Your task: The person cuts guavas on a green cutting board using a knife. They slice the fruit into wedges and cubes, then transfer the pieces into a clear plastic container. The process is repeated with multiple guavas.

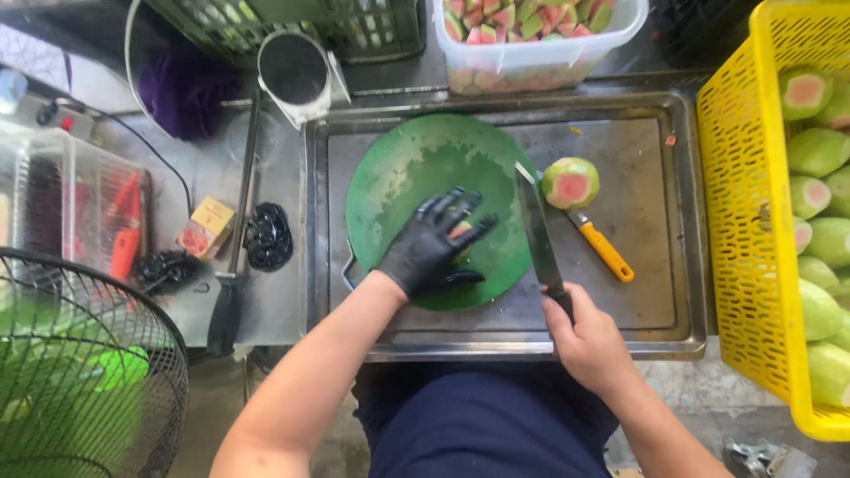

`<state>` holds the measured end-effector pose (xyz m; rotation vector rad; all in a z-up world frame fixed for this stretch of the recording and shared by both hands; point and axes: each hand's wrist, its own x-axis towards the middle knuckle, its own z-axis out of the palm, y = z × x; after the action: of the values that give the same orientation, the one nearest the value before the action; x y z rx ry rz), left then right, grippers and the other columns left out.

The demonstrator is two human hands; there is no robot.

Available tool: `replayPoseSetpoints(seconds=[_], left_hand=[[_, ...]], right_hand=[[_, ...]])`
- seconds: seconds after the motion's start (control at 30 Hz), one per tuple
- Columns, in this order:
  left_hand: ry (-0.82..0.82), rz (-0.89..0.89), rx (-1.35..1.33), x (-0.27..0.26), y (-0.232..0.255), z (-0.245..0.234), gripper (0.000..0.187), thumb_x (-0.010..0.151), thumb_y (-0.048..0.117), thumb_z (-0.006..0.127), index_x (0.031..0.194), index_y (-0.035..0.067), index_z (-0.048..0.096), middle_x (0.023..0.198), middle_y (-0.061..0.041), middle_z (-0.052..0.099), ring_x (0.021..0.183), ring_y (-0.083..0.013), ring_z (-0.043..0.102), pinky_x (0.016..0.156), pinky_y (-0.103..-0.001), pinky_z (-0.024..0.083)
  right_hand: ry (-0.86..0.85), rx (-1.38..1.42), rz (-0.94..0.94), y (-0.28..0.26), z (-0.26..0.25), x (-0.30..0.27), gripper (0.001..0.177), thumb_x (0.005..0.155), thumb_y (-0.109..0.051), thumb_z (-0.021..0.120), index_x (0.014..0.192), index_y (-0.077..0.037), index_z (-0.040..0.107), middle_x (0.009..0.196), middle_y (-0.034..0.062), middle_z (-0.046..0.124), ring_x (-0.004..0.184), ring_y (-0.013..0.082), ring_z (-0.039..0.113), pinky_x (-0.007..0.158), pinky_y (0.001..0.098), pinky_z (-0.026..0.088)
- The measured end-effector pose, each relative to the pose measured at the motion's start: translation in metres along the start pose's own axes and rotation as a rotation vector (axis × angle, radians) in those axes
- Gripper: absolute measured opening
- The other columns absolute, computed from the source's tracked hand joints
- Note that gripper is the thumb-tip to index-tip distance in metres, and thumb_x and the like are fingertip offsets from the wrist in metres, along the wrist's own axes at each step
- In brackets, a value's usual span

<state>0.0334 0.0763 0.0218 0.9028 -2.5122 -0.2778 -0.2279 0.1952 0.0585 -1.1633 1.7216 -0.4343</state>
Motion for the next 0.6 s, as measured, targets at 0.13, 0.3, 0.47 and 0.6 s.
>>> replayPoseSetpoints(seconds=[0.13,0.3,0.47,0.6], left_hand=[[-0.105,0.052,0.027,0.006,-0.011,0.017,0.042,0.088,0.040,0.073,0.119,0.012,0.070,0.123,-0.014,0.067,0.116,-0.0344,0.062,0.098,-0.053,0.045],[-0.042,-0.123,-0.003,0.001,-0.011,0.022,0.021,0.083,0.023,0.075,0.101,0.011,0.075,0.103,-0.010,0.072,0.100,-0.0323,0.066,0.089,-0.049,0.050],[0.496,-0.426,-0.407,0.028,0.010,-0.015,0.020,0.085,0.005,0.075,0.105,0.008,0.073,0.107,-0.010,0.070,0.104,-0.0266,0.068,0.095,-0.041,0.056],[0.926,-0.209,-0.554,0.063,0.022,-0.087,0.022,0.098,-0.001,0.072,0.119,-0.001,0.068,0.118,-0.007,0.065,0.107,-0.0186,0.064,0.099,-0.032,0.054]], right_hand=[[0.067,-0.077,-0.293,0.015,0.009,-0.008,0.029,0.097,-0.025,0.061,0.122,-0.010,0.063,0.072,0.0073,0.068,0.061,0.0167,0.069,0.058,0.0346,0.053],[-0.080,0.110,-0.046,0.020,0.011,-0.002,0.031,0.095,-0.026,0.061,0.123,-0.011,0.063,0.059,0.0036,0.061,0.048,0.0135,0.059,0.049,0.0325,0.049],[-0.136,0.239,-0.008,0.018,0.009,0.009,0.029,0.098,-0.025,0.058,0.122,-0.010,0.065,0.058,0.0019,0.058,0.046,0.0105,0.053,0.046,0.0293,0.046],[-0.185,0.349,0.041,0.018,0.009,0.008,0.028,0.099,-0.025,0.059,0.120,-0.007,0.065,0.061,-0.0005,0.056,0.046,0.0096,0.052,0.045,0.0288,0.046]])
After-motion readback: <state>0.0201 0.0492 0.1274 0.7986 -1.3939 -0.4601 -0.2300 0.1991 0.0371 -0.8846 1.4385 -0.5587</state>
